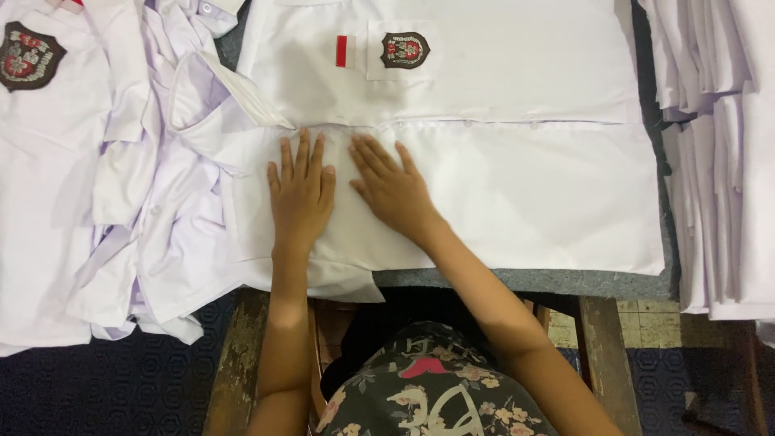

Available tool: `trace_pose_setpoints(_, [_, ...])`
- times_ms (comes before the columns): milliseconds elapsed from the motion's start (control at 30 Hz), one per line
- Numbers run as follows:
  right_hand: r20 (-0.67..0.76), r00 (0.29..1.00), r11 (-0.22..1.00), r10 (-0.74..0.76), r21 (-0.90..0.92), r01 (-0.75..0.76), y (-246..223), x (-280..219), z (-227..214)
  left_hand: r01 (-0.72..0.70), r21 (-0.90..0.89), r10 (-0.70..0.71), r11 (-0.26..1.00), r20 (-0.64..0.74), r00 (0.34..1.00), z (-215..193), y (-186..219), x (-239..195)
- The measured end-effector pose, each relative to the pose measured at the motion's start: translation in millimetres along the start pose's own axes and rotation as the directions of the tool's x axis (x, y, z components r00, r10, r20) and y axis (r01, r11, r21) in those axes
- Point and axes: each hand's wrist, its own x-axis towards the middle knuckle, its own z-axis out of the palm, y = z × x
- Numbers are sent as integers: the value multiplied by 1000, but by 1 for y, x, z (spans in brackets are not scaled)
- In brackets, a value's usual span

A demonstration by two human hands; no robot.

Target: The person folds a white shirt on a table, smoothing the fabric and aligning the edges. They fold the sleeves inward and then fold the shirt in half, pressing down to flatten it.

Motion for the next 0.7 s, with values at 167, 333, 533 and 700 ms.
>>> trace_pose_setpoints(167, [73, 992, 994, 106, 10, -107, 56, -36, -33, 35, 46, -38, 998, 59, 998, -5, 3, 1])
trace_pose_setpoints(333, [77, 952, 955, 297, -28, -296, 107, -82, -80, 43, 47, -46, 998, 73, 996, -6, 4, 0])
trace_pose_setpoints(533, [164, 831, 832, 532, 85, -549, 126, -113, -139, 57, 40, -61, 998, 87, 994, -6, 5, 0])
trace_pose_setpoints(700, [137, 758, 745, 638, 136, -653, 163, -139, -139, 72, 12, -73, 997, 100, 992, -7, 5, 0])
